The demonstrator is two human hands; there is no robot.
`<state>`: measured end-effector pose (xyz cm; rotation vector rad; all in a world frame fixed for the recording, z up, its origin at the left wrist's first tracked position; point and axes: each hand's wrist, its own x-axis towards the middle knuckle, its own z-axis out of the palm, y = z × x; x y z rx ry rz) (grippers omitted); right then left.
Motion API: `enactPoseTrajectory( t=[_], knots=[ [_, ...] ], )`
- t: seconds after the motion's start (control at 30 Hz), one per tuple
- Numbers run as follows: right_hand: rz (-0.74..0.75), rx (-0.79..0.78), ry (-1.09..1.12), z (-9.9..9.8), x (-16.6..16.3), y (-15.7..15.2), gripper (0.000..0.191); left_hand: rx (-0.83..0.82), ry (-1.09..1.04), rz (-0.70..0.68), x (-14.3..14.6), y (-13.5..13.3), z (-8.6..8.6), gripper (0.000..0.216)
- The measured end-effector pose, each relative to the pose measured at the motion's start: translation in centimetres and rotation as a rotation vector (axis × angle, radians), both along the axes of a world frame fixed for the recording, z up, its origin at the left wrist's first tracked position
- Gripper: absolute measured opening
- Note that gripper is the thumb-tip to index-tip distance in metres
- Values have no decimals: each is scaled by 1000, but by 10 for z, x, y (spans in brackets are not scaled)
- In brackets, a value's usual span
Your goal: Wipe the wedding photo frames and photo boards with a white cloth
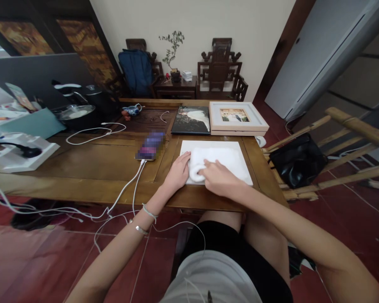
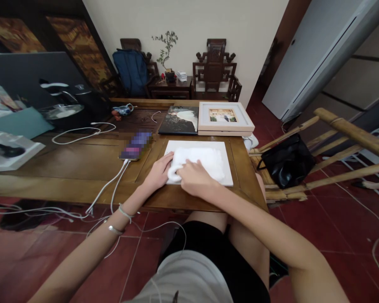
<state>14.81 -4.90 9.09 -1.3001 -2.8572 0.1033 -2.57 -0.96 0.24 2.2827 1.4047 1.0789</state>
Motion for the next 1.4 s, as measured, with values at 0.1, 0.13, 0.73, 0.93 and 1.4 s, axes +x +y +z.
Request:
enactPoseTrajectory(
  t=[0.1,0.13,0.73,0.93,1.4],
  knots=[
    [-74,15,-16,4,-6,46,33,23,-16,-11,0,1,-1,41],
    [-95,12,-21,6,-8,61,33,27,-20,-10,0,1,-1,41],
    [-5,7,-53,6,0,37,34,20,2,11,0,2,-3,40],
    [131,32,-4,-4,7,-41,32,-21,11,14,-1,1,0,40],
    [-97,43,-19,3,-3,57,33,-41,-73,9,2,-1,4,38]
  ],
)
